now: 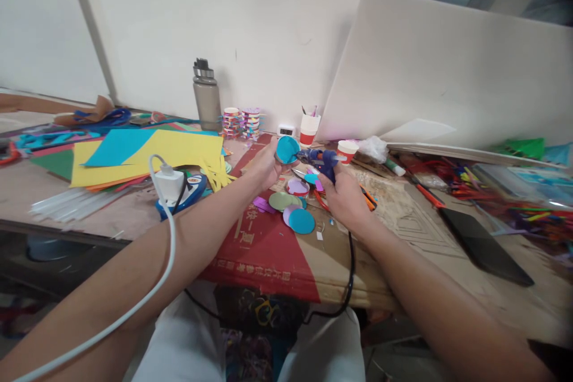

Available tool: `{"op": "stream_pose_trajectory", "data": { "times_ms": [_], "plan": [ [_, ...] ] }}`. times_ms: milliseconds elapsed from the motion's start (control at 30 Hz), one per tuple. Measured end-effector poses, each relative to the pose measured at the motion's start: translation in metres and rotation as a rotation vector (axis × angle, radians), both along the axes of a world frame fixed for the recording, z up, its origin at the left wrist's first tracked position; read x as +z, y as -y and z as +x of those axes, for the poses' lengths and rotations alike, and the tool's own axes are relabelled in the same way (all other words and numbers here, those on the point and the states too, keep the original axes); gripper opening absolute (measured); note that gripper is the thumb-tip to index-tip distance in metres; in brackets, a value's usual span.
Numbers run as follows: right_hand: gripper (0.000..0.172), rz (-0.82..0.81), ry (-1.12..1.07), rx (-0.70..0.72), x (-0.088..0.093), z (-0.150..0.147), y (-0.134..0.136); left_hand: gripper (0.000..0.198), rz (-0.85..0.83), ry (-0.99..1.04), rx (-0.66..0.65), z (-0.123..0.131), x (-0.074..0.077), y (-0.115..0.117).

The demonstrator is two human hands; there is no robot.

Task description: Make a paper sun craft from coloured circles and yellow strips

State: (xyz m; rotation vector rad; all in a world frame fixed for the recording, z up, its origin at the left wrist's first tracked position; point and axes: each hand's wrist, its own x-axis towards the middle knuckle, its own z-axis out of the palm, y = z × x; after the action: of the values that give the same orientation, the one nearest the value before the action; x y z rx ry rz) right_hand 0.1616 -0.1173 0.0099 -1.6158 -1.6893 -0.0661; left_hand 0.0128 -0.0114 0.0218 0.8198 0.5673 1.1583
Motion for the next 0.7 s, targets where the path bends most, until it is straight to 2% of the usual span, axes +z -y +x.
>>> {"op": "stream_pose_trajectory", "data": {
  "times_ms": [233, 533, 700],
  "plan": [
    [0.036, 0.037, -0.013, -0.041, 0.003, 0.0018, -0.001, 0.037, -0.019, -0.019, -0.068, 0.0034, -0.003, 0.0053],
    [0.035, -0.067, 0.019, -0.028, 0.0035, -0.0019, 0.0027, 0.036, 0.013, 0.015, 0.025, -0.0007, -0.0002, 0.0013],
    [0.034, -0.051, 0.035, 0.031, 0.0034, -0.0058, 0.0043, 0.036, -0.021, -0.022, -0.023, 0.0013, -0.002, 0.0013]
  ]
}}
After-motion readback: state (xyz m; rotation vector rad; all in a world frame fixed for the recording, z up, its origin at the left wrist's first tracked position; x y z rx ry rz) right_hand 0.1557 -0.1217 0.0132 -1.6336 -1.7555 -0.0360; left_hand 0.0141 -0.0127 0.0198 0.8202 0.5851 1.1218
